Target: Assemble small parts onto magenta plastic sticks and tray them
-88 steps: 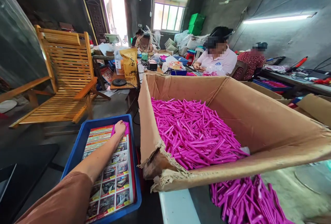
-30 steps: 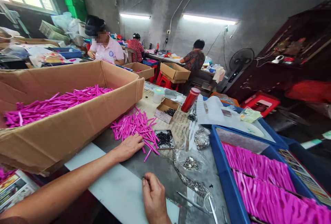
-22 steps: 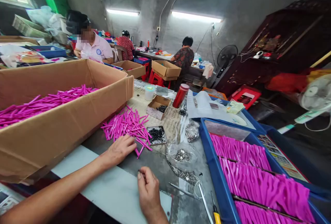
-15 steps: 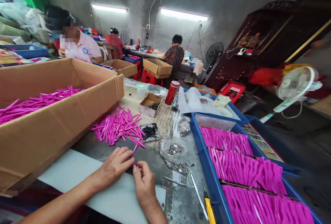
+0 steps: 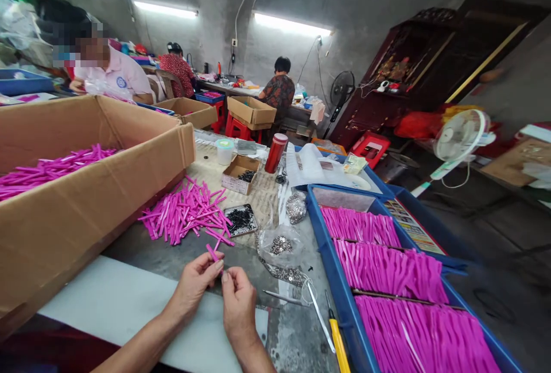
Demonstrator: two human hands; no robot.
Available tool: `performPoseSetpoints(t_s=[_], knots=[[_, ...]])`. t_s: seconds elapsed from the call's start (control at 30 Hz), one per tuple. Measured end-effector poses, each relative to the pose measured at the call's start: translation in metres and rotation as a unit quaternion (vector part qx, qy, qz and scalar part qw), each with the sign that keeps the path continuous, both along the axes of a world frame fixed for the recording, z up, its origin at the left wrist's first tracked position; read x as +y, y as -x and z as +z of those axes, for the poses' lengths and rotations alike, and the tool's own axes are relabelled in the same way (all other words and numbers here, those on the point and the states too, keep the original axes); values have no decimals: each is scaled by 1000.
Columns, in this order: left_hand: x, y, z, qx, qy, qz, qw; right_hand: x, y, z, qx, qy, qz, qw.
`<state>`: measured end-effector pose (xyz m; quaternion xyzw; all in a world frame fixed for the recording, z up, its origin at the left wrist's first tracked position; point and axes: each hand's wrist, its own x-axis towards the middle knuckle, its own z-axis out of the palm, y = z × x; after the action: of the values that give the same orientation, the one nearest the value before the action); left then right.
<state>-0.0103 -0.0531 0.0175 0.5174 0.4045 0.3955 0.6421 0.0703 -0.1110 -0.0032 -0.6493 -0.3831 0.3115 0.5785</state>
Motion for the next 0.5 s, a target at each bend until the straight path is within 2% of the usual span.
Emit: performPoseSetpoints(t_s=[0.07, 0.13, 0.23, 0.4, 0.5], knots=[[5, -4, 3, -31, 45, 3, 999, 0, 0, 3, -36, 8, 22, 999], [13, -7, 4, -58, 54, -4, 997, 1, -4, 6, -72, 13, 40, 997], [27, -9, 3, -91, 55, 1, 994, 10, -17, 11, -126, 12, 22, 992], [37, -11, -6, -99, 88, 26, 991, 38, -47, 26, -207, 5, 0, 978], [37, -10, -9, -92, 102, 35, 990, 59, -57, 39, -266, 30, -5, 964]])
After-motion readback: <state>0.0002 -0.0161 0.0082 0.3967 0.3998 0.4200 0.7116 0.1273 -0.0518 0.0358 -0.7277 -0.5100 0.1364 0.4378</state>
